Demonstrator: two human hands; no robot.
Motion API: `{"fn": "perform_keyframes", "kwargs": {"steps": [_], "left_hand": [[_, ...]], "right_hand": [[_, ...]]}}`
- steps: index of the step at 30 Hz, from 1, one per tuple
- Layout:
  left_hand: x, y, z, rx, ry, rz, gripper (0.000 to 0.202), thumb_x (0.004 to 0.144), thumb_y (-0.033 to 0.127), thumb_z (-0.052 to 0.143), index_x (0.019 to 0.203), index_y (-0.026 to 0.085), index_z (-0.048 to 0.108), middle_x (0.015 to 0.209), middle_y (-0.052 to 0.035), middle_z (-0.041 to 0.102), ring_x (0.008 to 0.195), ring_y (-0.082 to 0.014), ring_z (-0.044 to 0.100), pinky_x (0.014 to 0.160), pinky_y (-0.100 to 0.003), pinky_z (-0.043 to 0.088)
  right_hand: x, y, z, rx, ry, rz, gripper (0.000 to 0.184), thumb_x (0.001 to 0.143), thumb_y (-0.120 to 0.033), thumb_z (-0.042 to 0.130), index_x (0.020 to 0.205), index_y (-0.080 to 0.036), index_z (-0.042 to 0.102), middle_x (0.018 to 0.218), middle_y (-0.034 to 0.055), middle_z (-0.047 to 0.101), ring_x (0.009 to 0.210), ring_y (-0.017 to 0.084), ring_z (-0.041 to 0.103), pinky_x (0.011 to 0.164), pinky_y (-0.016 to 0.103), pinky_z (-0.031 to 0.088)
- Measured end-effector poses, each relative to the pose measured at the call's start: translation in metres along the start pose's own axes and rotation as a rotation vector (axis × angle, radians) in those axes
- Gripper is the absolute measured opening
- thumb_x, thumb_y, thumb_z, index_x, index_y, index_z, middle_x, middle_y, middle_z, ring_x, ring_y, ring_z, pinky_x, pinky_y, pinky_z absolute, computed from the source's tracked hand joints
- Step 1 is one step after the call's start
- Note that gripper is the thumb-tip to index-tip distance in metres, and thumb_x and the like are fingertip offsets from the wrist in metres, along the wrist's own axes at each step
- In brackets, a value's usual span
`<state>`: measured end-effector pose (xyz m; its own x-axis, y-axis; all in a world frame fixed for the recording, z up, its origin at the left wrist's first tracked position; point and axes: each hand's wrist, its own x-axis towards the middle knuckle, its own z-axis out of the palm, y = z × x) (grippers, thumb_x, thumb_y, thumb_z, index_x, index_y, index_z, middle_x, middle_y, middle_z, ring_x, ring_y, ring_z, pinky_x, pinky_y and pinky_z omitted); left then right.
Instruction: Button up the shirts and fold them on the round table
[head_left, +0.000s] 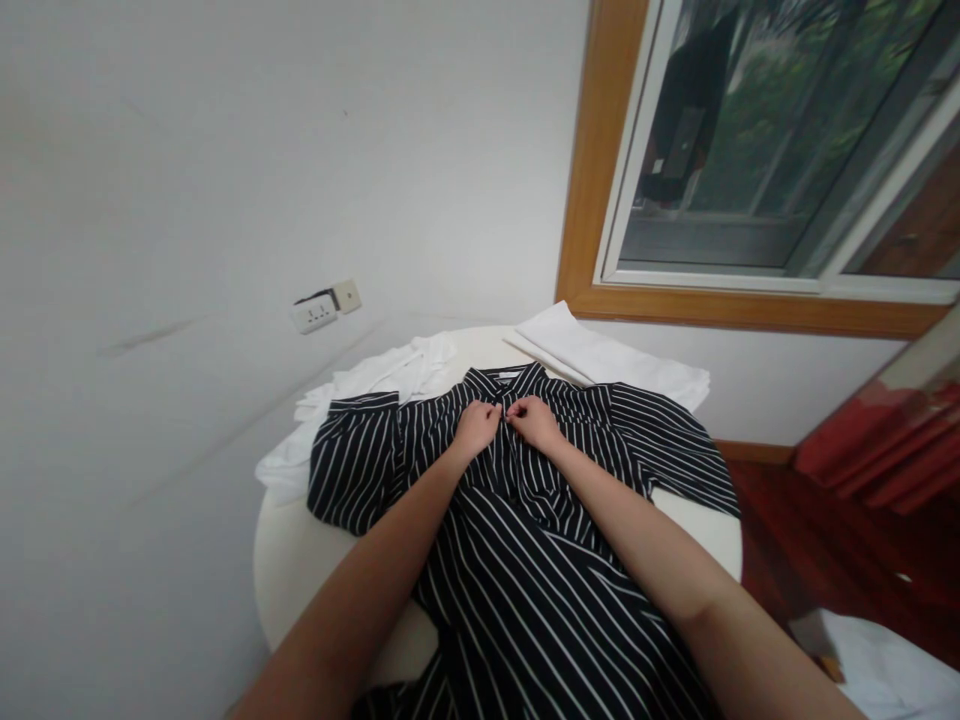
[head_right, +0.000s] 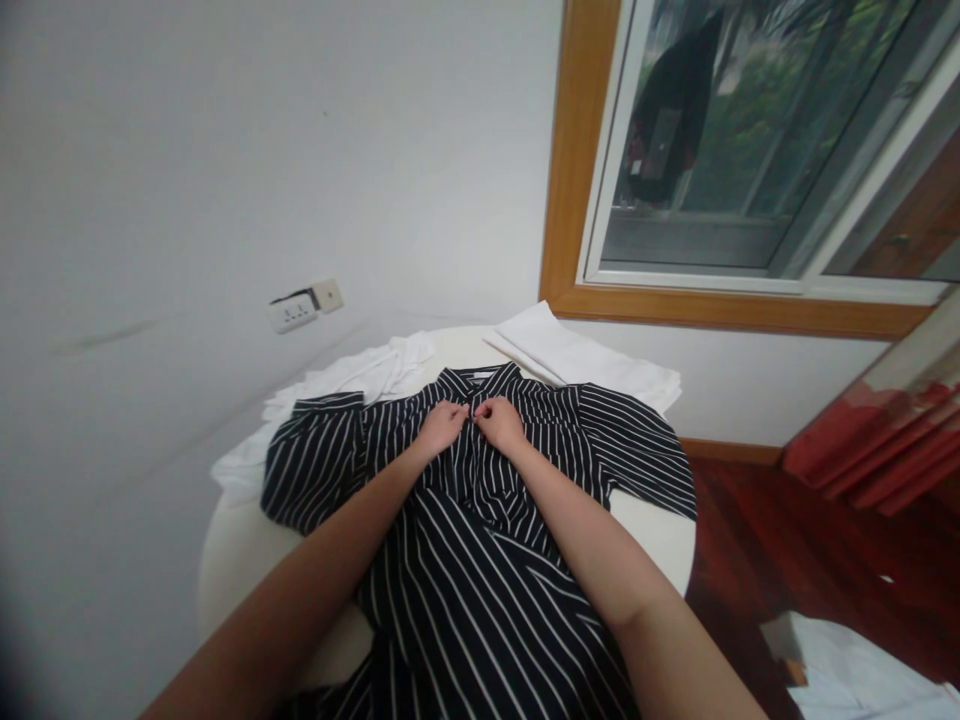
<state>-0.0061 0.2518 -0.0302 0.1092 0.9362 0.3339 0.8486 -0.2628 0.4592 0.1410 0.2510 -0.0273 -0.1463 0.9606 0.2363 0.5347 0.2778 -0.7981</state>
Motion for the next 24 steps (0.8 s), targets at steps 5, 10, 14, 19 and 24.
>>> {"fn": "perform_keyframes", "kwargs": {"steps": [5,10,14,19,24], "left_hand": [[-0.003,0.003,-0.002,-0.010,0.017,0.000,0.034,0.091,0.031,0.047,0.077,0.016,0.074,0.076,-0.0063,0.069,0.084,-0.0187,0.058,0.077,-0.028,0.043],[-0.005,0.005,-0.003,-0.038,0.018,-0.034,0.026,0.088,0.026,0.052,0.079,0.017,0.074,0.079,-0.0053,0.069,0.083,-0.0175,0.058,0.077,-0.027,0.044],[-0.003,0.005,-0.002,-0.025,0.025,-0.069,0.024,0.087,0.025,0.053,0.080,0.017,0.074,0.081,-0.0056,0.068,0.082,-0.0172,0.058,0.077,-0.027,0.045],[-0.002,0.004,0.000,-0.008,0.026,-0.090,0.023,0.087,0.020,0.051,0.083,0.015,0.074,0.087,-0.0085,0.068,0.088,-0.0188,0.061,0.083,-0.029,0.046],[-0.003,0.004,0.002,0.041,0.041,-0.080,0.026,0.089,0.021,0.048,0.085,0.014,0.073,0.091,-0.0102,0.069,0.093,-0.0197,0.061,0.088,-0.030,0.045]], "right_hand": [[-0.004,-0.003,0.003,-0.210,0.090,-0.090,0.002,0.077,-0.016,0.064,0.076,-0.017,0.066,0.088,0.0024,0.058,0.081,0.013,0.057,0.077,0.026,0.044],[-0.006,-0.005,0.004,-0.209,0.101,-0.092,0.004,0.078,-0.015,0.063,0.077,-0.018,0.066,0.086,0.0014,0.056,0.079,0.013,0.055,0.076,0.025,0.042],[-0.006,-0.003,0.005,-0.191,0.096,-0.114,0.005,0.077,-0.014,0.063,0.078,-0.018,0.066,0.086,0.0010,0.056,0.077,0.013,0.054,0.075,0.024,0.042],[-0.002,0.002,-0.001,-0.130,0.029,-0.169,0.006,0.075,-0.014,0.066,0.080,-0.017,0.066,0.084,0.0011,0.060,0.077,0.013,0.056,0.075,0.024,0.043],[0.005,0.004,-0.008,0.024,-0.138,-0.094,0.021,0.087,-0.025,0.055,0.069,-0.017,0.062,0.058,-0.0037,0.056,0.051,0.010,0.057,0.059,0.022,0.045]]}}
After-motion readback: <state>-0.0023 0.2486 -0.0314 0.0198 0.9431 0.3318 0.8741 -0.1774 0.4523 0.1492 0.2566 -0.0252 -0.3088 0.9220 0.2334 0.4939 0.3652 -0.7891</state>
